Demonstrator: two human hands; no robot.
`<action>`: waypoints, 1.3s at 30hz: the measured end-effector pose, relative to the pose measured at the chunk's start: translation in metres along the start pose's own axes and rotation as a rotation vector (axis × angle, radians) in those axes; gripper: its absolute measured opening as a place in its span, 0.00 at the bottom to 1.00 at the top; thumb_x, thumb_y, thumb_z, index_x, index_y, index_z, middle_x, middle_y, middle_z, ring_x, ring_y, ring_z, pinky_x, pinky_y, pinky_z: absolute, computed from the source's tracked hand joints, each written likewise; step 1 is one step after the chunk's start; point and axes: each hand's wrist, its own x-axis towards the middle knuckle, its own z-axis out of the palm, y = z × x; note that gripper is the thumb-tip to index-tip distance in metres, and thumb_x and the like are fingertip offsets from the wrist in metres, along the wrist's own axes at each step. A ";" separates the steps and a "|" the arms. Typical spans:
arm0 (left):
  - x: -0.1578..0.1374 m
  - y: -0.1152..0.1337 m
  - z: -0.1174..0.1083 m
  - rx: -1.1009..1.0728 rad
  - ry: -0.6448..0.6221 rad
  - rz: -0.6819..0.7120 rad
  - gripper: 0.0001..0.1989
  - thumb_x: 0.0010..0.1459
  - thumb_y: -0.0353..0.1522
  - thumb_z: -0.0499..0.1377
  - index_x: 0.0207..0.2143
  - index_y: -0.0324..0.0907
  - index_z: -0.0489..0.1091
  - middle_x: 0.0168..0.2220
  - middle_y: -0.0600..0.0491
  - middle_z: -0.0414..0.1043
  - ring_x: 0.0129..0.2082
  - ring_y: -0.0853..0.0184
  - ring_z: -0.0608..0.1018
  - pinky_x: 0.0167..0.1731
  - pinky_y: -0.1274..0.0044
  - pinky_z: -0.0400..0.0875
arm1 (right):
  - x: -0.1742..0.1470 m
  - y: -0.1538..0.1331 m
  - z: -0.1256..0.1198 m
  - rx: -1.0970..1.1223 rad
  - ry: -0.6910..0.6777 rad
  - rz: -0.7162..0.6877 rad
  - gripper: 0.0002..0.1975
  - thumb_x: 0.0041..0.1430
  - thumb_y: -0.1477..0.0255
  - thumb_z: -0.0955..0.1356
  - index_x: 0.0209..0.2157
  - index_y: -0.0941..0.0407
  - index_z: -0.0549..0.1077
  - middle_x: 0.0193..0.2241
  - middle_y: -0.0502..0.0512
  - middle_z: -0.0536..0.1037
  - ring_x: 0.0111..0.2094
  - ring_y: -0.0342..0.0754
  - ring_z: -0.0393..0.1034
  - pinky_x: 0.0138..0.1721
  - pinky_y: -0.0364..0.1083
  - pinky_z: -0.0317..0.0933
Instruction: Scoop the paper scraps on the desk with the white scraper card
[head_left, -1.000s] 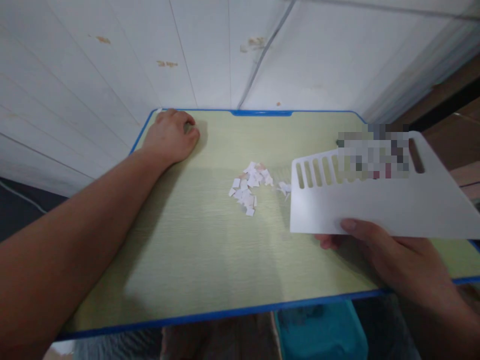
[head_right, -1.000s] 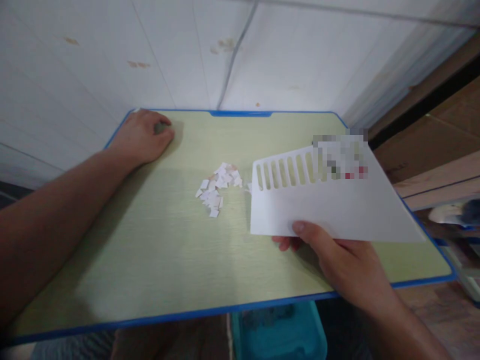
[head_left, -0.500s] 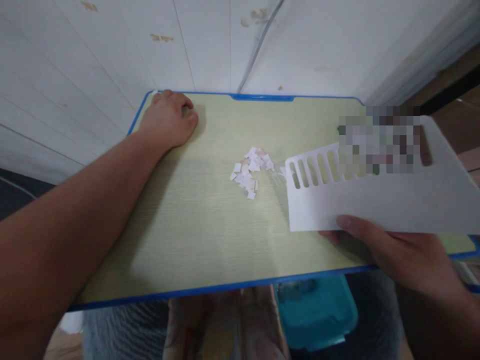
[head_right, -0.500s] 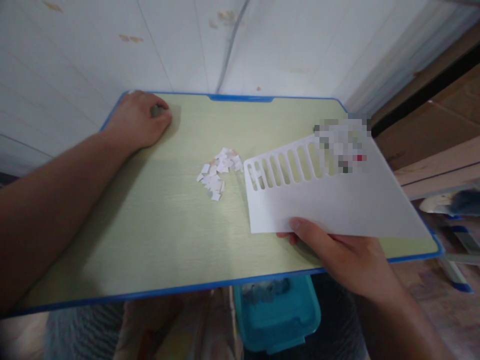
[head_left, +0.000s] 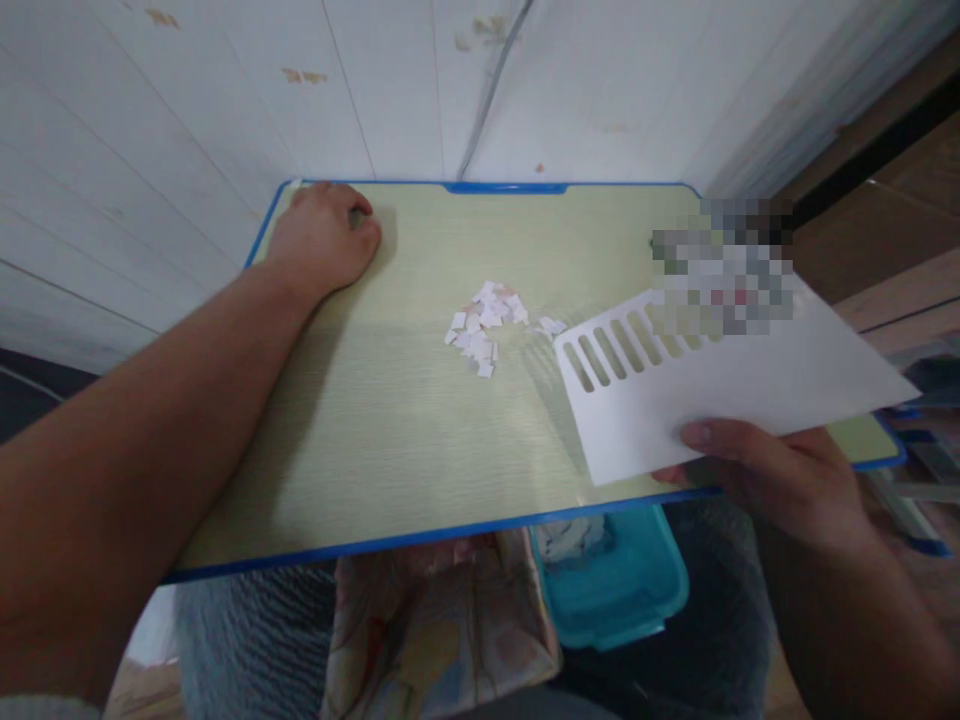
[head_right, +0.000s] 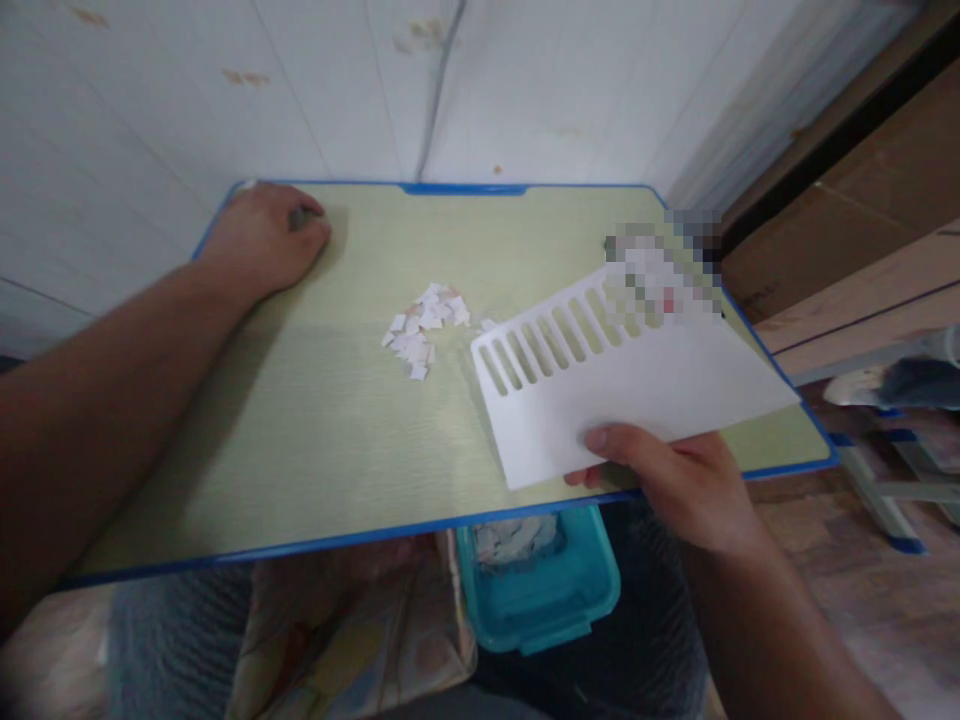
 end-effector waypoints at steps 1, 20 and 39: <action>-0.001 0.001 -0.001 -0.002 -0.001 0.001 0.25 0.73 0.38 0.55 0.63 0.34 0.79 0.66 0.40 0.78 0.66 0.53 0.75 0.75 0.61 0.63 | 0.001 -0.002 0.002 -0.012 0.017 -0.020 0.19 0.61 0.54 0.81 0.23 0.50 0.85 0.22 0.53 0.84 0.23 0.54 0.80 0.27 0.50 0.79; 0.001 -0.003 0.002 -0.004 0.011 0.020 0.28 0.72 0.40 0.53 0.63 0.33 0.79 0.67 0.39 0.78 0.66 0.52 0.76 0.74 0.60 0.65 | 0.000 0.003 -0.004 -0.048 -0.064 -0.032 0.16 0.61 0.60 0.82 0.23 0.51 0.86 0.23 0.55 0.85 0.24 0.55 0.82 0.29 0.51 0.81; -0.006 0.005 -0.003 0.010 -0.009 -0.006 0.29 0.72 0.40 0.51 0.65 0.36 0.77 0.67 0.45 0.79 0.62 0.57 0.75 0.75 0.60 0.65 | 0.001 0.007 -0.012 -0.017 -0.104 0.005 0.17 0.61 0.58 0.81 0.23 0.52 0.87 0.23 0.57 0.86 0.24 0.58 0.83 0.28 0.52 0.80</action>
